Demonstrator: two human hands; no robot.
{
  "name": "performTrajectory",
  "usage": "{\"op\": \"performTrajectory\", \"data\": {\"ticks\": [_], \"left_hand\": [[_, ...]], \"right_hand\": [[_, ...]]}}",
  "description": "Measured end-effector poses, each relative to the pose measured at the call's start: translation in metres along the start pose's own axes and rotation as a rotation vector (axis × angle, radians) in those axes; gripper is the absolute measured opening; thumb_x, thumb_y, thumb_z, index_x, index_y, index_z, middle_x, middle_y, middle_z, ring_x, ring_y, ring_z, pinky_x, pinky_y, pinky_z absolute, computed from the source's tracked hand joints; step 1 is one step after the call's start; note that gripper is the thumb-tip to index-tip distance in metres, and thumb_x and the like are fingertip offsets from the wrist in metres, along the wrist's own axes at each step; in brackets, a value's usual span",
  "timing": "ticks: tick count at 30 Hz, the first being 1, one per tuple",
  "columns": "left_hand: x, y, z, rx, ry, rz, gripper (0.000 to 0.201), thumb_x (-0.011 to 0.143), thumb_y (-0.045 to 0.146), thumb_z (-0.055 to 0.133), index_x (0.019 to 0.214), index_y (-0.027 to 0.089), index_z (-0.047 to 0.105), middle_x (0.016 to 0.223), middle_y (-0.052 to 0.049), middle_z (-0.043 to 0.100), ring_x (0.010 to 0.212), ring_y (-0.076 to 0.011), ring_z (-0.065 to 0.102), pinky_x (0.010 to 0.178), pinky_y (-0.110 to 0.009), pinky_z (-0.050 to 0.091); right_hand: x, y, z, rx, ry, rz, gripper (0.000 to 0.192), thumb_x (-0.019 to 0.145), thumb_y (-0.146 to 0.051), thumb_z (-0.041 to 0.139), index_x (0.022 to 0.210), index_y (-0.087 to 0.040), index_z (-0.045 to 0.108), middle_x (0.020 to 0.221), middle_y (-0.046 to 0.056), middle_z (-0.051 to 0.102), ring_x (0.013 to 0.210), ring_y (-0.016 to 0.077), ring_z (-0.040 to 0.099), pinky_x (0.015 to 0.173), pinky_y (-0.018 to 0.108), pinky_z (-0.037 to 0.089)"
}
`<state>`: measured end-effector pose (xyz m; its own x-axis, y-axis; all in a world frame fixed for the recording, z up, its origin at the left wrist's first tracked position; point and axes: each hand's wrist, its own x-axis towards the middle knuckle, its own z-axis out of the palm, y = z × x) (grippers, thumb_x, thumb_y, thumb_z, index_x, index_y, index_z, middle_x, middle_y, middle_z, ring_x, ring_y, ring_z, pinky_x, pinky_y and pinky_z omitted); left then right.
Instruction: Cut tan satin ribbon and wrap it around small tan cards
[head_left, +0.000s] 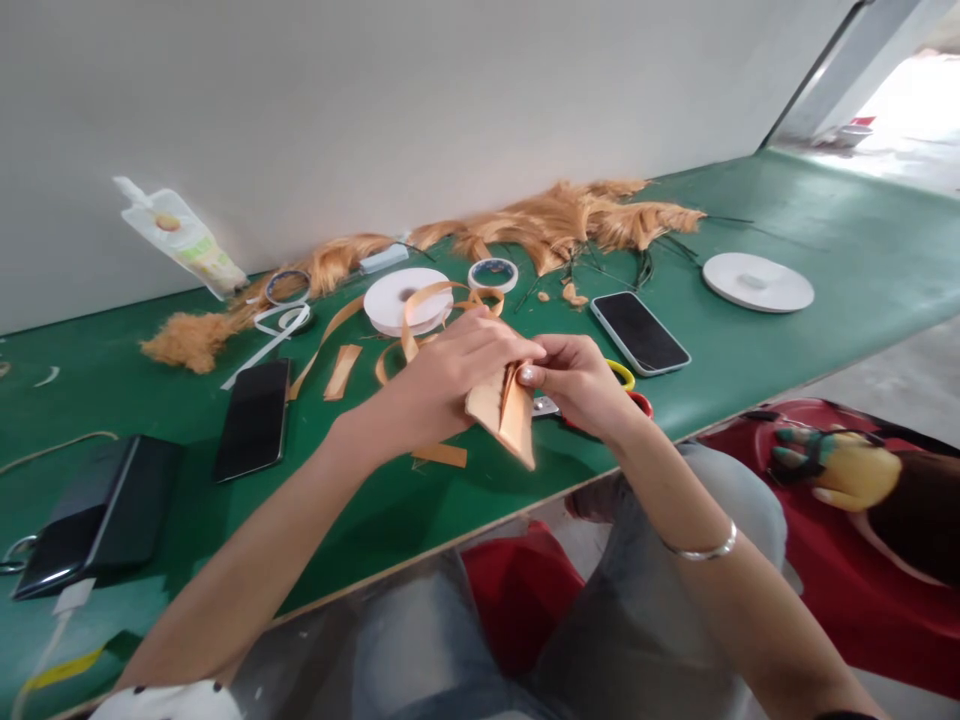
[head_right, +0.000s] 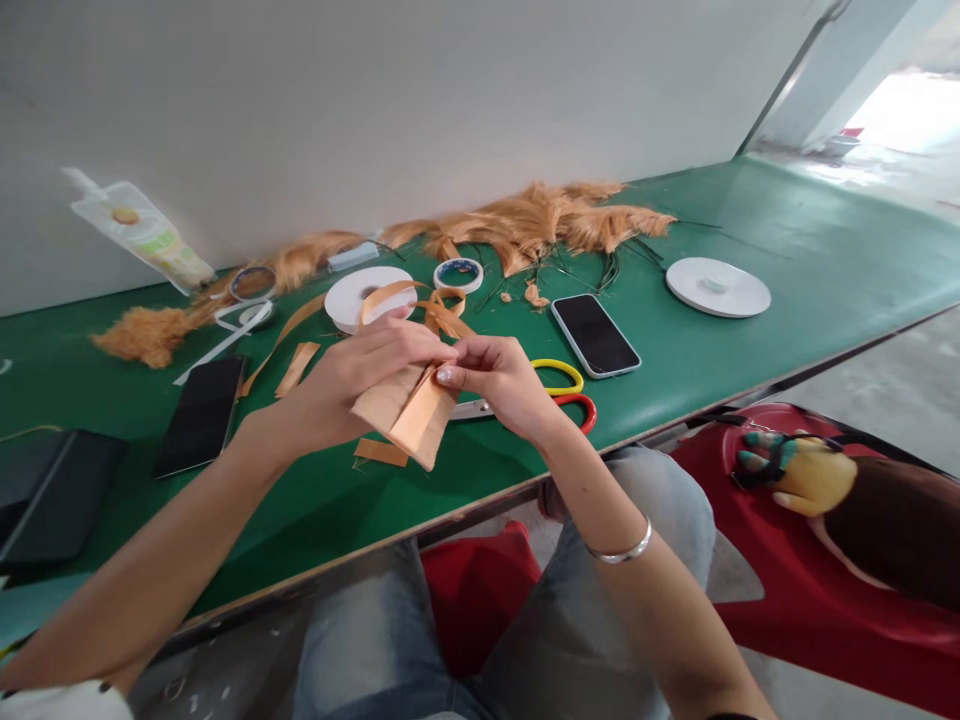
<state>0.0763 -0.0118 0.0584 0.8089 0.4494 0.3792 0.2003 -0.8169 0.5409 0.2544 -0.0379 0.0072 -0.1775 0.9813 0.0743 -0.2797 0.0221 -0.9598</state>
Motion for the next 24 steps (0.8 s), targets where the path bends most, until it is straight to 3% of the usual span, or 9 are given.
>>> {"op": "performTrajectory", "data": {"ticks": [6,10,15,20,24], "left_hand": [[-0.003,-0.006,0.006,0.106,-0.001,0.019,0.023,0.084,0.02,0.05,0.103,0.023,0.062,0.095,-0.005,0.065,0.1,-0.0216,0.058,0.111,-0.046,0.027],[-0.005,-0.013,0.011,0.136,0.035,0.003,0.019,0.086,0.022,0.051,0.101,0.023,0.062,0.094,-0.005,0.065,0.093,-0.0202,0.059,0.102,-0.04,0.037],[-0.007,-0.019,0.017,0.074,0.069,-0.161,0.024,0.081,0.035,0.064,0.101,0.024,0.063,0.094,-0.004,0.066,0.091,-0.0197,0.059,0.083,-0.03,0.044],[-0.006,-0.022,0.019,0.05,0.099,-0.24,0.037,0.077,0.038,0.067,0.11,0.023,0.063,0.101,-0.004,0.067,0.096,-0.023,0.061,0.087,-0.032,0.045],[-0.005,-0.028,0.019,-0.032,0.04,-0.312,0.042,0.074,0.038,0.068,0.114,0.024,0.062,0.106,-0.002,0.067,0.108,-0.0258,0.058,0.093,-0.034,0.043]], "right_hand": [[-0.001,-0.005,0.001,-0.123,-0.034,-0.089,0.03,0.064,-0.034,0.077,0.06,-0.016,0.053,0.056,-0.006,0.049,0.054,0.0062,0.043,0.051,0.021,0.034],[-0.001,-0.006,0.004,-0.265,-0.024,-0.133,0.026,0.07,-0.032,0.07,0.062,-0.017,0.05,0.056,-0.006,0.045,0.052,0.0061,0.04,0.049,0.021,0.033],[-0.004,-0.004,0.003,-0.48,0.105,-0.23,0.011,0.073,-0.021,0.059,0.067,-0.018,0.05,0.061,-0.004,0.049,0.056,0.008,0.043,0.05,0.022,0.034],[-0.004,-0.005,-0.002,-0.682,0.219,-0.307,0.01,0.07,-0.01,0.048,0.071,-0.019,0.051,0.059,-0.005,0.054,0.052,0.0084,0.046,0.049,0.021,0.035],[0.0,-0.006,-0.009,-0.705,0.319,-0.341,0.009,0.075,-0.015,0.053,0.069,-0.021,0.049,0.056,-0.005,0.056,0.052,0.0099,0.053,0.05,0.022,0.04]]}}
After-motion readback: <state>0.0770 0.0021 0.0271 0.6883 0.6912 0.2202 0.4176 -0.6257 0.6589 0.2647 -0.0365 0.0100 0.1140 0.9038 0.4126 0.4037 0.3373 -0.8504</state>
